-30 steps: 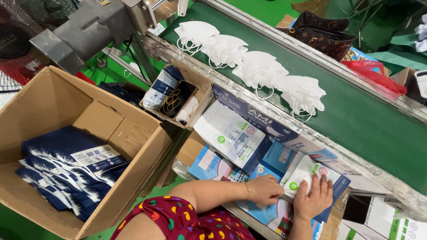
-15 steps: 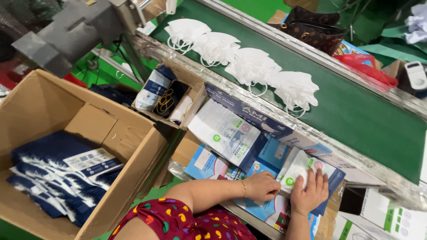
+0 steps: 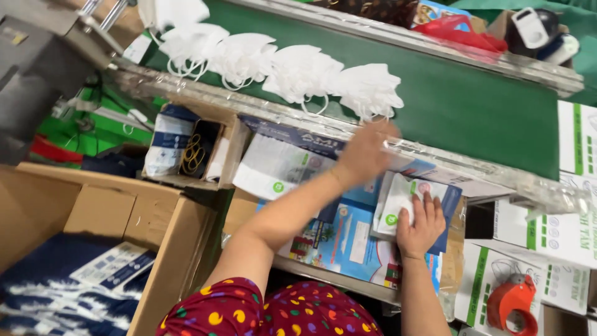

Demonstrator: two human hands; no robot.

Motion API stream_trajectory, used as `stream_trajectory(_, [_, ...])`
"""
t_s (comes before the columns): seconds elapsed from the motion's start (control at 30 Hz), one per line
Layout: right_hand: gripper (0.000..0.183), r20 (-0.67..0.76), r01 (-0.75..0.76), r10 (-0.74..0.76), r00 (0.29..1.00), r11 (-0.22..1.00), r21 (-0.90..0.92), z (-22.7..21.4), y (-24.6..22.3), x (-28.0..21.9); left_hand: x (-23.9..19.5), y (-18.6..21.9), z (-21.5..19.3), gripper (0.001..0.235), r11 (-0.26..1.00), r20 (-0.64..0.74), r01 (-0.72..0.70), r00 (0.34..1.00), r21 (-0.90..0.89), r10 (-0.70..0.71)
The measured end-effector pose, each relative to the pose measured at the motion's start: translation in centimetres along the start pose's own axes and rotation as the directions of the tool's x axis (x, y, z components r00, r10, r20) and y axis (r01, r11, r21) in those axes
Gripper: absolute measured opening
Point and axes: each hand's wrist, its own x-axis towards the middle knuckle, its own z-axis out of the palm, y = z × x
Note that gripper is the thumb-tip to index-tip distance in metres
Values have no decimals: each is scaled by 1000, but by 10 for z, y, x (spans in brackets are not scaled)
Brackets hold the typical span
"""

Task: Packaging face masks into plastic sleeves and placing them into product boxes.

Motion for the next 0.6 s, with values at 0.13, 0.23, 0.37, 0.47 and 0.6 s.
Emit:
stream_trajectory(0.13, [41,7,-14,14,1000,1000,14,2,0,4,60,-44,-14,87,897,1,159,985,413,-175])
stream_trajectory(0.23, [41,23,-23,22,999,1000,14,-2,-1,6,72,-74,-3,96,816,124,255,922,519,-367])
stream_trajectory(0.37, [43,18,-72,71,997,997,33,3,-3,0,61,-129,37,60,687,149,267,863,676,-482])
stream_trajectory(0.47, [47,107,-149,147,983,989,10,3,2,1,64,-144,23,52,683,180,156,902,714,-393])
stream_trajectory(0.6, [53,268,-200,211,940,978,-67,-7,1,11,68,-128,-1,61,762,290,160,861,627,-419])
